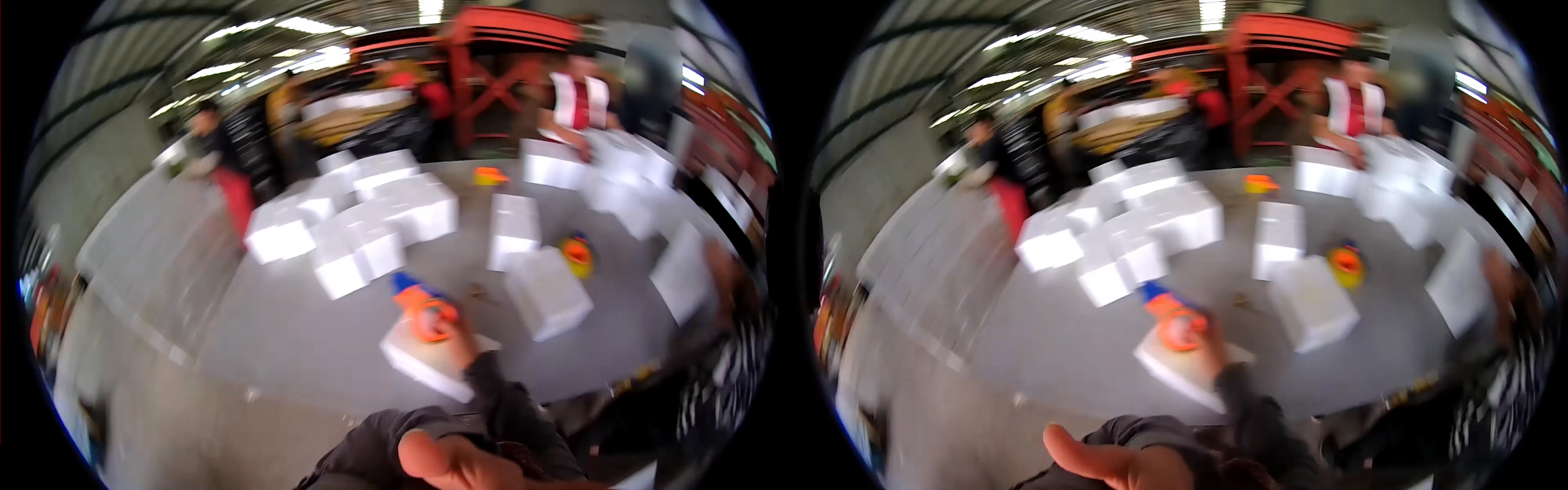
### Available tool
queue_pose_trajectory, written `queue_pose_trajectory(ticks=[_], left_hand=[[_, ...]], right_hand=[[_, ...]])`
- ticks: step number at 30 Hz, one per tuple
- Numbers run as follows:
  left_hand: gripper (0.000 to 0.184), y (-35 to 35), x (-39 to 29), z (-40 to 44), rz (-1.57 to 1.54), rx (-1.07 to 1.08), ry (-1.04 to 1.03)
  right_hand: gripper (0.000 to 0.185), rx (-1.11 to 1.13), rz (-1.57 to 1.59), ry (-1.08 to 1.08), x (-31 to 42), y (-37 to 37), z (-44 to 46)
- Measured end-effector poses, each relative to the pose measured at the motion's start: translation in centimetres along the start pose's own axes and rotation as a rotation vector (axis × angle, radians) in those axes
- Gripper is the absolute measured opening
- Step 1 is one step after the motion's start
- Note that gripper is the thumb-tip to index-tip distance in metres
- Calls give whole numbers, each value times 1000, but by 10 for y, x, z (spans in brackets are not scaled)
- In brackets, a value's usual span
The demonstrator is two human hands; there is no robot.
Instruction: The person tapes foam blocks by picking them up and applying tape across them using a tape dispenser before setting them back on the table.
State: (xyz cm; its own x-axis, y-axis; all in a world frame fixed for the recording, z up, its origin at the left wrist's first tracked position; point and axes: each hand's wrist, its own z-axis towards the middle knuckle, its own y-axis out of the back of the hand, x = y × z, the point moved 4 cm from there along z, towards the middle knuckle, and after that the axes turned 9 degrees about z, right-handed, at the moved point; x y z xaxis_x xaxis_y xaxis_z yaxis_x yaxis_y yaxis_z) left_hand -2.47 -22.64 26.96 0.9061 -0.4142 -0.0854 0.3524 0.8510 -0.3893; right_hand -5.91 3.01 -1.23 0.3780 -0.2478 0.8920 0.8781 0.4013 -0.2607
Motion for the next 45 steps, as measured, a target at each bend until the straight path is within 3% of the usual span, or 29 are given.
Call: queue_pose_trajectory(ticks=[2,3,7,13,16,19,22,24,25,26,28,33,39,42,43,45], left_hand=[[89,16,26,-2,-235,-98,34],[89,26,39,-5,-287,37,34],[86,56,53,6,-158,213,43],[79,43,48,33,-127,142,84],[75,33,43,49,-241,157,-103],[72,17,45,42,-381,35,29],[70,16,36,43,-526,-208,-120],[57,40,20,54,-385,-48,-8],[53,54,12,57,-336,7,26],[41,73,8,54,-334,-49,189],[17,109,7,45,-332,-143,518],[17,166,-5,20,-301,-579,573],[15,167,-21,15,-157,-652,564],[16,164,-30,19,-17,-422,495],[21,159,-33,18,22,-504,476],[22,141,-43,24,68,-472,448]], right_hand=[[38,-161,41,-9,-3,2,-5],[42,-164,106,-35,-7,3,-5],[52,-194,484,-190,-20,5,-12],[53,-205,495,-240,13,-4,-20],[54,-219,535,-277,18,-6,-24],[52,-230,593,-324,25,-4,-26],[52,-244,572,-350,27,-6,-25],[52,-242,526,-360,46,-7,-23],[51,-219,670,-411,68,-15,-22],[50,-200,815,-458,78,-22,-22],[49,-243,394,-307,32,-2,-22],[49,-213,417,-344,25,-6,-23],[49,-208,397,-363,20,-11,-20],[50,-212,379,-362,20,-7,-19],[50,-211,376,-363,20,-7,-19],[50,-211,365,-357,21,-6,-18]])
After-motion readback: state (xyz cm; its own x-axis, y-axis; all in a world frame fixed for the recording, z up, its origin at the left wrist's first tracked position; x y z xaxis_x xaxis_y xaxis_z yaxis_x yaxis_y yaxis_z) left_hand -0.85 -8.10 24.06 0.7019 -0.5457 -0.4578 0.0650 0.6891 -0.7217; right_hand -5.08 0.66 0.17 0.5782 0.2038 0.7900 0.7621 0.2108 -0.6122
